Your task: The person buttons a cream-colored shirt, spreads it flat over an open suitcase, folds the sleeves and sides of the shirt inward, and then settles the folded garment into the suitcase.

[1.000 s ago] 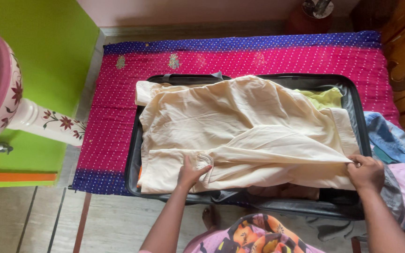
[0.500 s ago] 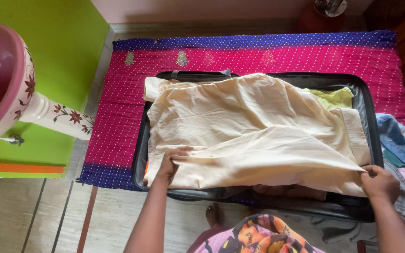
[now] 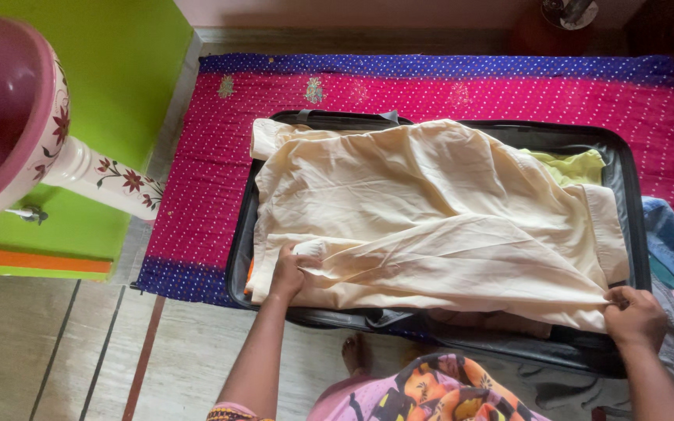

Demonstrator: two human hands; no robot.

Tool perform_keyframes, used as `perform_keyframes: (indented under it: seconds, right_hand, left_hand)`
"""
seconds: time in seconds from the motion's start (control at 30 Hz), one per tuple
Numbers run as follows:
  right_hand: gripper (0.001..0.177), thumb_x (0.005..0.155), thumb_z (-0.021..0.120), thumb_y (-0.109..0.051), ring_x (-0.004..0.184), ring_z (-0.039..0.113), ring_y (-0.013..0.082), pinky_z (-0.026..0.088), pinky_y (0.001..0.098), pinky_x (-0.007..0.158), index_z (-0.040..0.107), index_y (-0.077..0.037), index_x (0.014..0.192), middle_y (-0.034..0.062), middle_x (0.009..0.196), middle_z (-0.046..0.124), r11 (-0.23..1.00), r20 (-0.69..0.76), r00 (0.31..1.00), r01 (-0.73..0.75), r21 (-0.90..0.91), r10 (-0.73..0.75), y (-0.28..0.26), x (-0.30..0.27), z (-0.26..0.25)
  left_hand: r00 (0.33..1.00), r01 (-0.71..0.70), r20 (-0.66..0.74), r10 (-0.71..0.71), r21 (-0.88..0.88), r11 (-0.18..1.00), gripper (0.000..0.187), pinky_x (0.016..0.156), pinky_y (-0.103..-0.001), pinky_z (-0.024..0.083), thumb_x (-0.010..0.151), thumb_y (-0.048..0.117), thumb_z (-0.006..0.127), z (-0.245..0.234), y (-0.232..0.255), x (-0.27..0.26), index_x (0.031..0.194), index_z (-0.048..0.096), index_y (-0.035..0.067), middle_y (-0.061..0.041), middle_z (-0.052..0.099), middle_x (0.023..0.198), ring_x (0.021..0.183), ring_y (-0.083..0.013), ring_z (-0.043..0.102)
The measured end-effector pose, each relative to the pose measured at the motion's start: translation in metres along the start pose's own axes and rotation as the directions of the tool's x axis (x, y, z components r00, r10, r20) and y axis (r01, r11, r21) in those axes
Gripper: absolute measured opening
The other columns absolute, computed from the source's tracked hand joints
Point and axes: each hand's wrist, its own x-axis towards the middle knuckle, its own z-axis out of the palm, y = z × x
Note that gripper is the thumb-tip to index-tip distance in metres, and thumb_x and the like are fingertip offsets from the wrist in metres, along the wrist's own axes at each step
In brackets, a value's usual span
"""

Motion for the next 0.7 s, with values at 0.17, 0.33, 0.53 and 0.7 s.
perform_keyframes:
  seconds: [0.17,0.33,0.53,0.7]
  right_hand:
    - [0.016,0.075,0.079,-0.016,0.094,0.067,0.0237,0.054,0.0383,0.09,0.08,-0.023,0.089,0.004,0.097,0.071,0.997,-0.012,0.999,0.053,0.058,-0.052,0.002,0.002,-0.001]
    - [0.026,0.089,0.062,-0.006,0.092,0.063,0.0198,0.048,0.0332,0.095,0.08,-0.024,0.096,0.0016,0.097,0.071,0.971,-0.1,0.968,0.236,0.043,-0.23,-0.019,0.039,0.016]
    - [0.03,0.092,0.071,-0.025,0.128,0.059,0.023,0.035,0.0461,0.115,0.072,-0.025,0.122,0.0022,0.13,0.07,0.828,0.048,0.836,0.53,0.186,-0.546,-0.116,0.088,0.041]
    - [0.075,0.074,0.083,-0.025,0.133,0.041,0.0381,0.027,0.0564,0.109,0.059,-0.033,0.145,-0.0001,0.148,0.057,0.891,0.402,0.8,0.437,0.119,-0.446,-0.187,0.102,0.04]
  left_hand:
    - [0.803,0.596,0.324,-0.5,-0.451,0.665,0.046,0.079,-0.04,0.048,0.074,-0.012,0.067,0.009,-0.017,0.0,0.112,0.079,0.01,-0.009,0.078,0.109,0.082,-0.029,0.063]
    - [0.821,0.533,0.277,-0.499,-0.685,0.497,0.037,0.082,-0.029,0.054,0.091,0.021,0.076,0.021,-0.037,-0.003,0.115,0.079,-0.007,-0.012,0.079,0.105,0.09,-0.0165,0.07]
    - [0.889,0.457,0.171,-0.424,-0.327,0.827,0.052,0.075,-0.032,0.052,0.074,0.005,0.085,0.022,-0.05,0.009,0.124,0.073,0.009,-0.009,0.072,0.102,0.085,-0.0162,0.065]
    - [0.603,0.791,0.569,-0.56,-0.329,0.516,0.04,0.068,-0.028,0.061,0.076,0.002,0.08,-0.017,-0.018,0.008,0.116,0.078,0.007,-0.005,0.077,0.098,0.081,-0.0139,0.073]
